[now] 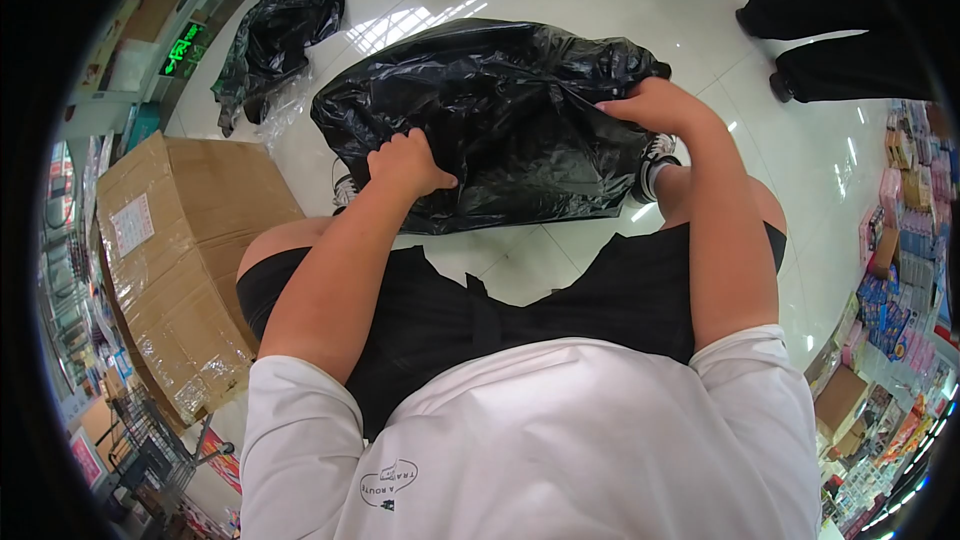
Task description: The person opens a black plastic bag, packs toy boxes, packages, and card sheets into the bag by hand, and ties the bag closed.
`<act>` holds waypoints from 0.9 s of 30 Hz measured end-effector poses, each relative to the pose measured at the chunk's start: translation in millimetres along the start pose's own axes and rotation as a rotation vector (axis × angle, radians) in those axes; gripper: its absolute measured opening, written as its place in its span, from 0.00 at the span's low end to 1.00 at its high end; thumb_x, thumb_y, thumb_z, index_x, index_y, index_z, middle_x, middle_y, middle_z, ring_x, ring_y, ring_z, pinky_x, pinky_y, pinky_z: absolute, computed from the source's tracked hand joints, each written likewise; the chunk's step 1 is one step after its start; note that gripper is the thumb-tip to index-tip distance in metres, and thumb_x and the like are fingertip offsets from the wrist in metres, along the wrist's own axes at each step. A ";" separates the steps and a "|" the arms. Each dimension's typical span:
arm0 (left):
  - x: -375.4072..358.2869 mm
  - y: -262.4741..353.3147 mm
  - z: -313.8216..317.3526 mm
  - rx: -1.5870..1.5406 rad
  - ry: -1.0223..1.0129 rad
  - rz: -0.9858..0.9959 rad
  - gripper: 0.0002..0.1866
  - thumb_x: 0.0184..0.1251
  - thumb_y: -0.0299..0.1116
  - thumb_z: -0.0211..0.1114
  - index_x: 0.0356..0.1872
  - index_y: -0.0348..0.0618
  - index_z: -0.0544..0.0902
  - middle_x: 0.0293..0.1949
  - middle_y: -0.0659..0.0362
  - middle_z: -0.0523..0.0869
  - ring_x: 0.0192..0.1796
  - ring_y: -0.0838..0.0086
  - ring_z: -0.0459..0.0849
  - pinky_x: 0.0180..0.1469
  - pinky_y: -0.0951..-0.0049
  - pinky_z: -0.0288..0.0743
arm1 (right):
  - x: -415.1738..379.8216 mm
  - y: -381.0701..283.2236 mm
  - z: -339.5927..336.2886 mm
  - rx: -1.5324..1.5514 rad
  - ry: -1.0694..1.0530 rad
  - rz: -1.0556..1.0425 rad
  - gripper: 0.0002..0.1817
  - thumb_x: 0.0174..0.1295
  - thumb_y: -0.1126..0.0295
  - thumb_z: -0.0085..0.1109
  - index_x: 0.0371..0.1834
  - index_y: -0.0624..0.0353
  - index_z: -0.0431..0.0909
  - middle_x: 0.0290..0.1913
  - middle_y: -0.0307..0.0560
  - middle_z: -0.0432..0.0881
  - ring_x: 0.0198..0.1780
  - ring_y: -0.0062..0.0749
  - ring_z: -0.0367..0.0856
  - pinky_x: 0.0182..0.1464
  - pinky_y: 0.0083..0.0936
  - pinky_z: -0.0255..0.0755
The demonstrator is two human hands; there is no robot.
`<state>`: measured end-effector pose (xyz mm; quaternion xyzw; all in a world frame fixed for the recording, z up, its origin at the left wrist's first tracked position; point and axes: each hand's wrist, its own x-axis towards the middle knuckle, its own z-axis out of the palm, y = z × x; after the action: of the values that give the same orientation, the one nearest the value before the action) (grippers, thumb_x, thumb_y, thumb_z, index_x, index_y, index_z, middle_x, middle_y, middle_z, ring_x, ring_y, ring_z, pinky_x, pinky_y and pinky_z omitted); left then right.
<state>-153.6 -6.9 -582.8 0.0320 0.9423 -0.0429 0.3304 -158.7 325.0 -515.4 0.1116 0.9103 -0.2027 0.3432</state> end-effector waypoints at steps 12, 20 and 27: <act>33.5 -22.3 47.1 -0.194 -0.084 0.132 0.34 0.64 0.56 0.63 0.58 0.34 0.82 0.60 0.39 0.81 0.64 0.47 0.79 0.66 0.57 0.73 | -14.4 59.3 -46.5 1.204 0.519 -0.322 0.11 0.61 0.66 0.62 0.42 0.60 0.82 0.39 0.38 0.84 0.44 0.27 0.78 0.53 0.27 0.67; 9.7 -62.5 -51.2 -0.866 0.653 0.598 0.10 0.65 0.34 0.59 0.40 0.39 0.82 0.35 0.61 0.79 0.36 0.73 0.75 0.40 0.72 0.71 | -52.3 62.2 -65.9 1.745 0.049 -0.771 0.18 0.64 0.68 0.59 0.54 0.65 0.79 0.48 0.47 0.86 0.52 0.36 0.85 0.62 0.31 0.73; -10.0 -135.5 -101.3 -2.161 0.555 0.509 0.11 0.60 0.21 0.52 0.43 0.34 0.77 0.42 0.51 0.84 0.50 0.59 0.84 0.62 0.58 0.76 | -60.2 47.6 -62.4 1.109 -0.048 -0.524 0.33 0.66 0.59 0.64 0.70 0.64 0.68 0.51 0.50 0.85 0.51 0.31 0.85 0.56 0.24 0.77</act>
<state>-220.6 -131.7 -489.7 -0.0705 0.4933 0.8663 -0.0350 -134.0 391.5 -446.5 0.0415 0.6583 -0.7264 0.1931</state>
